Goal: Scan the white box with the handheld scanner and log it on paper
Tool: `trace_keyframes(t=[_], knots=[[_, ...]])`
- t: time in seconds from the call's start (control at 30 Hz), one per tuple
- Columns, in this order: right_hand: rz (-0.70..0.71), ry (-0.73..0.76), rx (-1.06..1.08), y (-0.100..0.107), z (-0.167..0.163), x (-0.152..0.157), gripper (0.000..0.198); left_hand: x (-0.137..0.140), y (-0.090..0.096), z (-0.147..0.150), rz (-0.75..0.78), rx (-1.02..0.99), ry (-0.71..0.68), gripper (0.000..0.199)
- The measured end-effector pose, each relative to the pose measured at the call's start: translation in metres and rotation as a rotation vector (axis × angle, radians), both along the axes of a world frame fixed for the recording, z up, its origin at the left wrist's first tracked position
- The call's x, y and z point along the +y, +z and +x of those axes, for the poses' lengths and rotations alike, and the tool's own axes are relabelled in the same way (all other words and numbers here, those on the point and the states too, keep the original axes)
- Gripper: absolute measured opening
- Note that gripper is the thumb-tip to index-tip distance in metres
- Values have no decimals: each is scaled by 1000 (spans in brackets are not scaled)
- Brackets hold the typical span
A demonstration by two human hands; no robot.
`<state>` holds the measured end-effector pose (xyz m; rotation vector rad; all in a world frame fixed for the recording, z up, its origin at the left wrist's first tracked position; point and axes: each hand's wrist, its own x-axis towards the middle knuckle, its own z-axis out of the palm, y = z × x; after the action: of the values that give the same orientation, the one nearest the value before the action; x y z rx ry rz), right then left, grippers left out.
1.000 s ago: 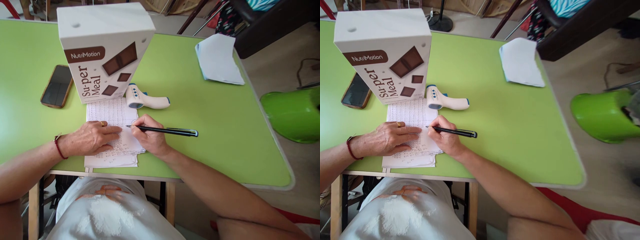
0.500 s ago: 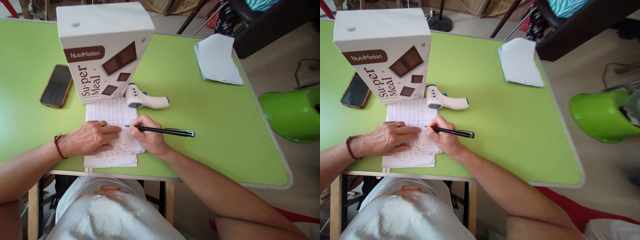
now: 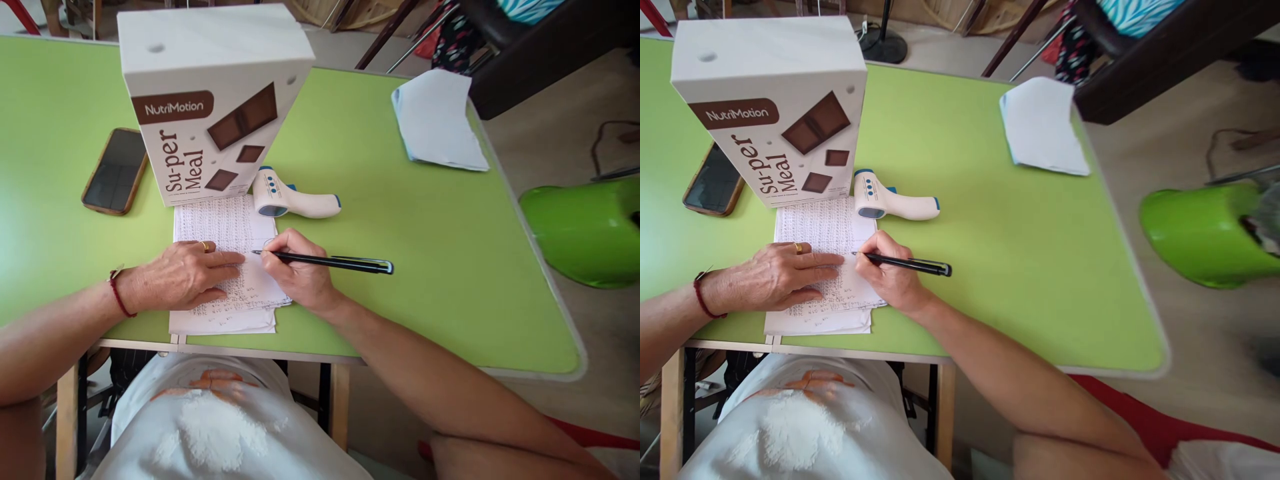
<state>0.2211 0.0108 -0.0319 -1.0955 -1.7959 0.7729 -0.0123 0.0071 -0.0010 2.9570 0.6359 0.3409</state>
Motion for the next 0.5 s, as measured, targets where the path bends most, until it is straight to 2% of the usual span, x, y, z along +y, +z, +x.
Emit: trace_keyframes(t=[0.2, 0.27, 0.33, 0.43, 0.5], knots=[[62, -13, -70, -1, 2, -1, 13, 0, 0, 0, -9, -14, -3, 25], [150, -37, -96, 1, 5, 0, 13, -1, 0, 0, -13, -19, -5, 24], [297, -27, -142, 5, 11, 4, 9, 0, 1, 0, -33, -45, -24, 21], [535, 58, -297, 13, 25, 13, 10, 9, 4, -2, -83, -278, 6, 12], [594, 145, -460, 18, 35, 16, 14, 18, 6, -8, -22, -580, 153, 13]])
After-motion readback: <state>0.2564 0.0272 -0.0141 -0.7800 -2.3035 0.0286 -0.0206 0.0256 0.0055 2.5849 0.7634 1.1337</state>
